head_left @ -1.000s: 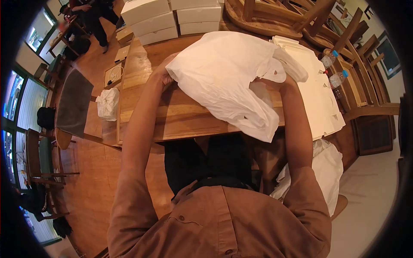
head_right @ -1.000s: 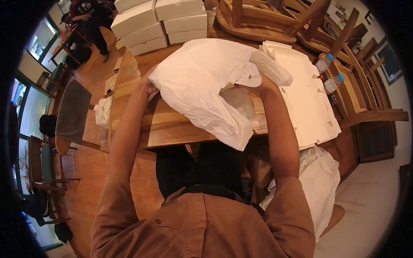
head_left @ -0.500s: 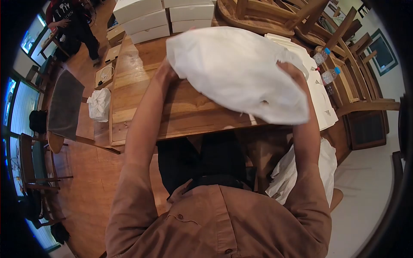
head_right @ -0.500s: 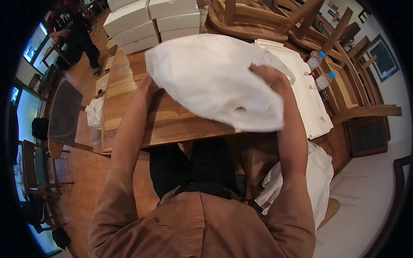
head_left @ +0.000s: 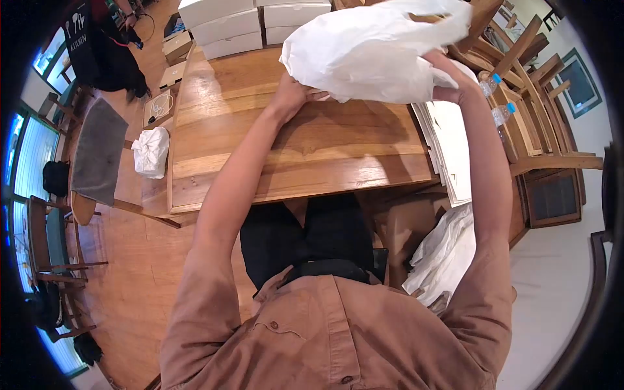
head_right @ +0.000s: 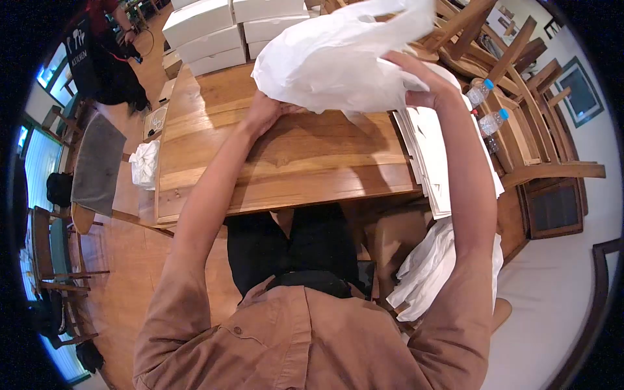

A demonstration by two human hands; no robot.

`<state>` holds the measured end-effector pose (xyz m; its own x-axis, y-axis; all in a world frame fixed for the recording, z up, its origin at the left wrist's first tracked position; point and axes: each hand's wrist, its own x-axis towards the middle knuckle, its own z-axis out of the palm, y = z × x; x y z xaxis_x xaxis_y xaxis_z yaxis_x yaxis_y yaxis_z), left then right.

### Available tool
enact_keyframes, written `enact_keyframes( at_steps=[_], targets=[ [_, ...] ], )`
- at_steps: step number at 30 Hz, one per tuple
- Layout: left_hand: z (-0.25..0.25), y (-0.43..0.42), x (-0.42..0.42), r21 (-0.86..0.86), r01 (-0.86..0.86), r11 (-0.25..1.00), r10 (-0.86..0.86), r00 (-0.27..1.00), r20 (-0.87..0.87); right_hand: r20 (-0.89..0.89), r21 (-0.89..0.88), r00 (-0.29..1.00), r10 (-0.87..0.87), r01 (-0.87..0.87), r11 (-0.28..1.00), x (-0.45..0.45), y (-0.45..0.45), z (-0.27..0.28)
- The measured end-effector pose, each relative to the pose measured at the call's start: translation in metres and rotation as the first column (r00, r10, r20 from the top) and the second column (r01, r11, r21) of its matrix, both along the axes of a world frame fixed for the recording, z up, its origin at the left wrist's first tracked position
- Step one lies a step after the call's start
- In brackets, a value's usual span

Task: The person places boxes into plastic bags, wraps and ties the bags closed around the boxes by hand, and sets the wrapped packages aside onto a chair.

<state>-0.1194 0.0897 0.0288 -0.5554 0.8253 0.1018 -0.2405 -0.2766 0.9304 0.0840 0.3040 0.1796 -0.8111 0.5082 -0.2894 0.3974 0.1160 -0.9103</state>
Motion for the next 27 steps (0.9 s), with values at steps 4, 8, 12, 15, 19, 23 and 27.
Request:
enact_keyframes(
  at_steps=[4,8,12,15,19,23,27],
  targets=[
    [-0.015,0.008,0.014,0.029,0.142,0.989,-0.145,0.975,0.169,0.109,0.133,0.994,0.03,-0.045,0.99,-0.015,-0.004,0.017],
    [-0.015,0.012,0.043,0.043,0.358,0.933,-0.356,0.893,0.274,0.213,0.152,0.944,0.253,-0.288,0.946,-0.024,-0.027,0.028],
    [-0.008,0.008,0.054,0.011,0.4,0.916,-0.357,0.804,0.475,0.296,0.149,0.92,0.257,-0.31,0.939,-0.042,-0.022,0.018],
    [-0.007,0.006,0.07,0.022,0.325,0.945,-0.276,0.763,0.584,0.333,0.136,0.886,0.322,-0.383,0.914,-0.053,-0.02,0.013],
    [-0.014,-0.001,0.091,0.075,0.255,0.964,-0.243,0.73,0.639,0.378,0.099,0.874,0.304,-0.365,0.926,-0.069,-0.021,0.003],
    [-0.012,-0.019,0.108,-0.053,0.363,0.93,-0.271,0.778,0.567,0.468,0.21,0.803,0.369,-0.506,0.837,-0.083,-0.009,-0.008],
    [0.042,-0.056,0.105,-0.411,0.298,0.861,-0.397,0.901,-0.178,0.675,0.458,0.695,0.248,-0.658,0.598,-0.094,-0.002,-0.028]
  ],
)
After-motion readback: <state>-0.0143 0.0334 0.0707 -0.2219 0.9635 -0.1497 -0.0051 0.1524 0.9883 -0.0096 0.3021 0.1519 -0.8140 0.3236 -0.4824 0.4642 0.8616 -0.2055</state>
